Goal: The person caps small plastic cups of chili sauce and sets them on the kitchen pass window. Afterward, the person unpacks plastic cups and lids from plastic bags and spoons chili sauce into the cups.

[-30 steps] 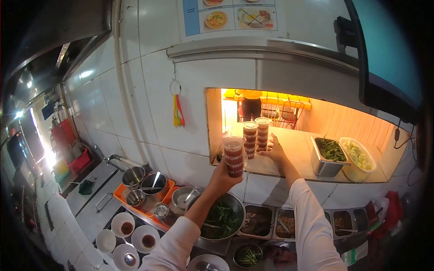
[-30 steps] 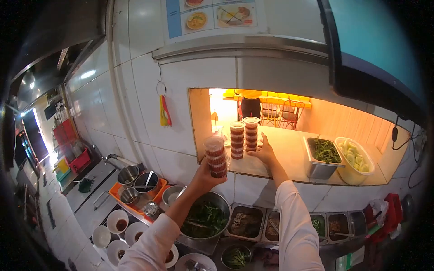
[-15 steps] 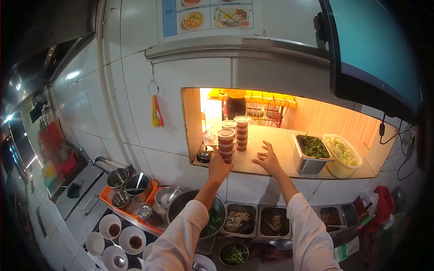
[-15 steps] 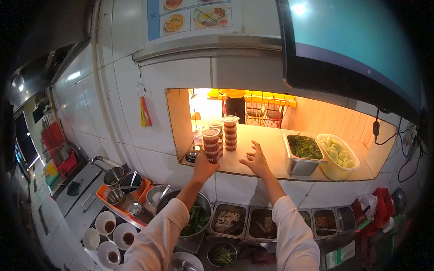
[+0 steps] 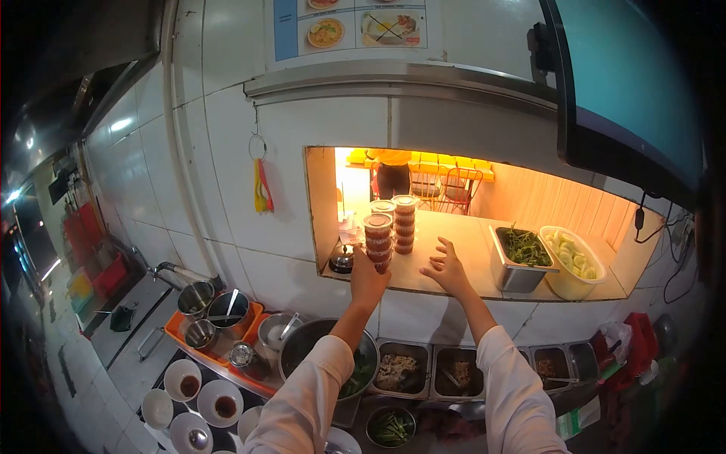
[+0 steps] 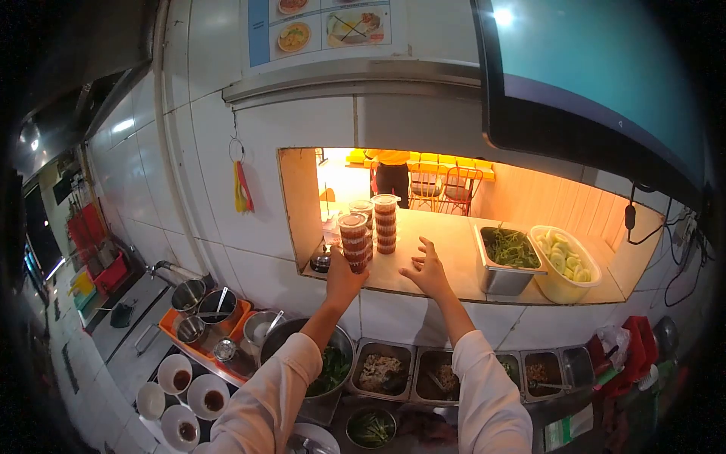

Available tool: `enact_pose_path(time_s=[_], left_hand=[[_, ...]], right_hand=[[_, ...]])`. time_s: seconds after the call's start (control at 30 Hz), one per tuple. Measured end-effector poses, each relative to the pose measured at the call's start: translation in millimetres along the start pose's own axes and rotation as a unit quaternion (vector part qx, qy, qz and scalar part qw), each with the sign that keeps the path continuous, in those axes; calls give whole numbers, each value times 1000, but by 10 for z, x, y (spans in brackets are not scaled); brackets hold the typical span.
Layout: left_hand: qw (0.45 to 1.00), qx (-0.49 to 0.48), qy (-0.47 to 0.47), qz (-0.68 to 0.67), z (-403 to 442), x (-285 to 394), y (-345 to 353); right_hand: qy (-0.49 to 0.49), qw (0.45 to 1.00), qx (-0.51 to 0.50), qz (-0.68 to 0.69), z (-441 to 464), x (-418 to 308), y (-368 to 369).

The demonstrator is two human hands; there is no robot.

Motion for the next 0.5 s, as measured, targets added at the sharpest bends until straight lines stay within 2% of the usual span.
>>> enact_pose_path(time_s=[0.2, 0.27, 0.33, 0.4, 0.43, 0.47, 0.5], left_hand=[[998, -14, 31, 49, -286, 10, -240], [993, 60, 89, 41, -504, -7, -352], [995, 51, 85, -1, -838, 329, -816], [977, 155, 140, -35, -1285, 723, -1213], [983, 110, 88, -119, -1568, 1096, -1619], [977, 127, 111, -130, -1838, 1223, -1739], [975, 92, 143, -145, -2172, 1291, -1841]], right_hand=[[-4, 998, 37, -51, -251, -63, -18], [-26, 990, 127, -51, -443, -94, 42], [-29, 981, 189, -22, -891, -656, 218], [-142, 958, 238, 77, -1328, -879, 395], [-150, 955, 223, 122, -1684, -1232, 580], [-157, 951, 208, 167, -2043, -1588, 754], [-166, 947, 185, 202, -2387, -1819, 900]])
Point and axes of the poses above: each hand's wrist, its own z-axis towards the middle knuckle, its own y-axis out of the palm, x = y × z, the point moved 1 cm from there along z, towards the middle knuckle, and after that the axes turned 15 degrees about z, right-handed, at the moved point
